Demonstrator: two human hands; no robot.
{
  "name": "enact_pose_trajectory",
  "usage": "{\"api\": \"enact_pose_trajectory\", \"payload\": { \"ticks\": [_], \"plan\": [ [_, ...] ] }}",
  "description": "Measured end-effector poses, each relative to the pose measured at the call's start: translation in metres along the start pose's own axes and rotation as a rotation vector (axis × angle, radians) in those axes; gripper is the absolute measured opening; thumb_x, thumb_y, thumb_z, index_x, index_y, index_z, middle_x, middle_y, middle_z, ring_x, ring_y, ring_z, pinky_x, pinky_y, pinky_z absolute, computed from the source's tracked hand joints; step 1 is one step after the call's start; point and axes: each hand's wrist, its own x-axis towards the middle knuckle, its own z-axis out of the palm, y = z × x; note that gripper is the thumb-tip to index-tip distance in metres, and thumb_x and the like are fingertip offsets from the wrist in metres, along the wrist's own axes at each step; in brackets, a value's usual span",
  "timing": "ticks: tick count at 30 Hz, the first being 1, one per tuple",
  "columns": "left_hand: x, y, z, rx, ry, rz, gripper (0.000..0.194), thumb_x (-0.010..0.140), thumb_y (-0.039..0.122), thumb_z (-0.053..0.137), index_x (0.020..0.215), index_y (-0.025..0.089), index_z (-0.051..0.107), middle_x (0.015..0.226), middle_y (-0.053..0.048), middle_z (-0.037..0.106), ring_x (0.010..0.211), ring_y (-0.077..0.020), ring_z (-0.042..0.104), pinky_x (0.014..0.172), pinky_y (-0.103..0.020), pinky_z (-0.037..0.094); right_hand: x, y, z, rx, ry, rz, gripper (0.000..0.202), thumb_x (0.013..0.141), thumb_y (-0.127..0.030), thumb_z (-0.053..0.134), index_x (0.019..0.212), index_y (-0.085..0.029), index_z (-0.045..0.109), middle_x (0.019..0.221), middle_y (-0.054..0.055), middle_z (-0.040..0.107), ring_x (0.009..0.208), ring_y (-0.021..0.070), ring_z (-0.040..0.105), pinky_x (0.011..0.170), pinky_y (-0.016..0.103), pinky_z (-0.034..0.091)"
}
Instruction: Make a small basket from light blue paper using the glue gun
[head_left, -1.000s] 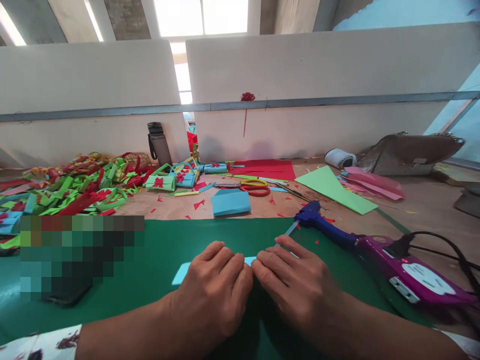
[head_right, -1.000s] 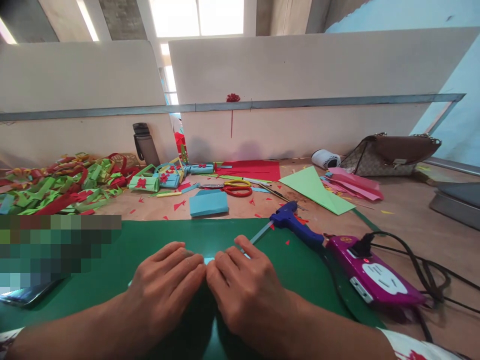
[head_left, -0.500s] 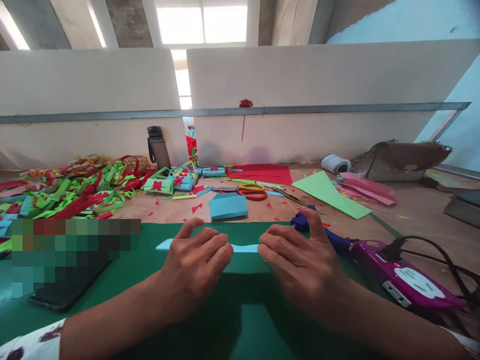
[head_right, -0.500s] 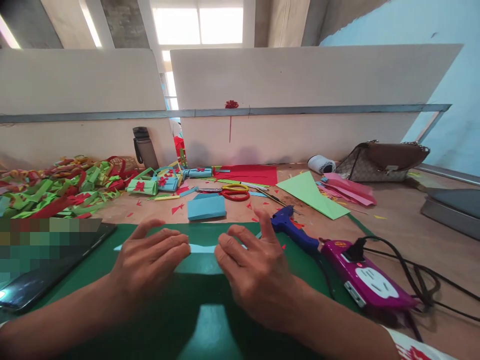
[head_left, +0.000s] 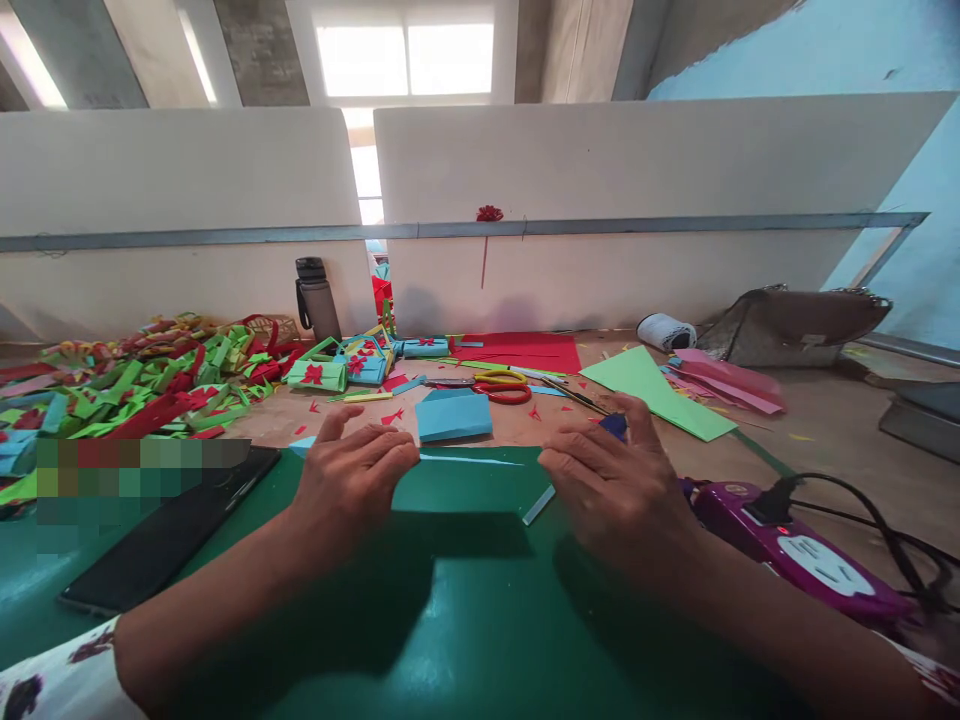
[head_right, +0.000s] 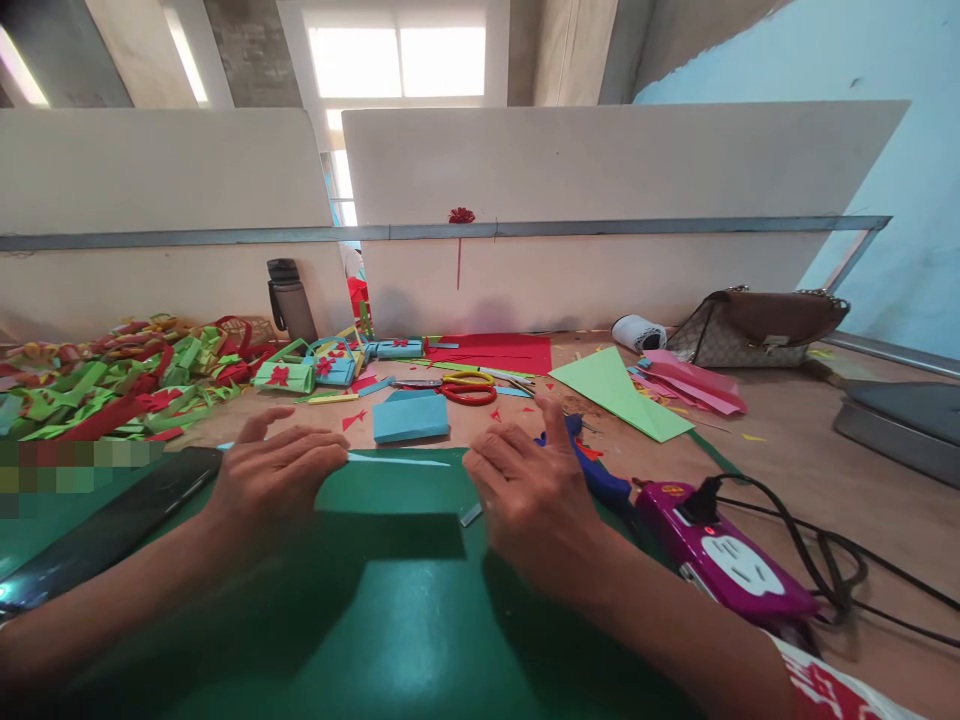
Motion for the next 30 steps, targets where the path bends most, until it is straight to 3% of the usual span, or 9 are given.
{"api": "enact_pose_trajectory", "payload": {
  "ticks": [3, 6, 8, 16, 24, 30],
  "plan": [
    [-0.001, -0.001, 0.002, 0.041, -0.032, -0.011, 0.019, 0.083, 0.006, 0.048, 0.075, 0.019, 0.058, 0.075, 0.002, 0.072, 0.070, -0.0145, 0.066, 0.089, -0.039, 0.034, 0.001, -0.001, 0.000, -0.004, 0.037, 0.023, 0.019, 0.081, -0.001, 0.045, 0.076, -0.013, 0.059, 0.076, 0.004, 0.067, 0.073, 0.0147, 0.060, 0.096, 0.052, 0.028],
    [-0.002, 0.011, 0.010, -0.019, -0.007, 0.049, 0.021, 0.085, 0.005, 0.044, 0.076, 0.017, 0.058, 0.077, 0.001, 0.071, 0.074, -0.0136, 0.065, 0.093, -0.039, 0.034, 0.000, -0.014, 0.002, 0.032, 0.030, -0.034, 0.010, 0.085, -0.014, 0.052, 0.088, -0.012, 0.061, 0.083, 0.007, 0.068, 0.081, 0.0180, 0.061, 0.097, 0.053, 0.027],
    [-0.004, 0.021, 0.015, -0.074, -0.035, 0.067, 0.020, 0.086, 0.006, 0.043, 0.078, 0.016, 0.058, 0.079, 0.000, 0.071, 0.075, -0.0135, 0.064, 0.095, -0.040, 0.033, -0.002, -0.024, 0.004, 0.023, -0.006, -0.072, 0.016, 0.086, -0.020, 0.053, 0.096, -0.011, 0.061, 0.087, 0.008, 0.068, 0.087, 0.0202, 0.060, 0.099, 0.054, 0.024],
    [-0.004, 0.045, 0.018, -0.146, -0.067, 0.063, 0.022, 0.088, 0.005, 0.042, 0.076, 0.015, 0.058, 0.076, -0.001, 0.069, 0.075, -0.0144, 0.063, 0.093, -0.042, 0.034, -0.007, -0.035, 0.013, 0.013, -0.099, -0.112, 0.030, 0.087, -0.006, 0.036, 0.075, -0.014, 0.063, 0.059, 0.001, 0.057, 0.058, 0.0134, 0.048, 0.096, 0.047, 0.030],
    [-0.001, 0.062, 0.013, -0.197, -0.089, 0.048, 0.022, 0.087, 0.004, 0.041, 0.077, 0.014, 0.058, 0.075, -0.002, 0.068, 0.075, -0.0153, 0.062, 0.092, -0.044, 0.036, -0.009, -0.043, 0.017, 0.061, -0.082, -0.118, 0.032, 0.086, -0.007, 0.035, 0.069, -0.015, 0.061, 0.056, 0.001, 0.054, 0.054, 0.0143, 0.043, 0.092, 0.044, 0.034],
    [-0.003, 0.059, 0.013, -0.206, -0.107, 0.049, 0.023, 0.087, 0.005, 0.041, 0.075, 0.015, 0.057, 0.074, -0.001, 0.068, 0.075, -0.0145, 0.062, 0.095, -0.044, 0.034, -0.009, -0.042, 0.013, 0.044, -0.096, -0.140, 0.031, 0.084, -0.007, 0.036, 0.067, -0.015, 0.061, 0.054, 0.001, 0.052, 0.054, 0.0150, 0.041, 0.091, 0.045, 0.035]
  ]
}}
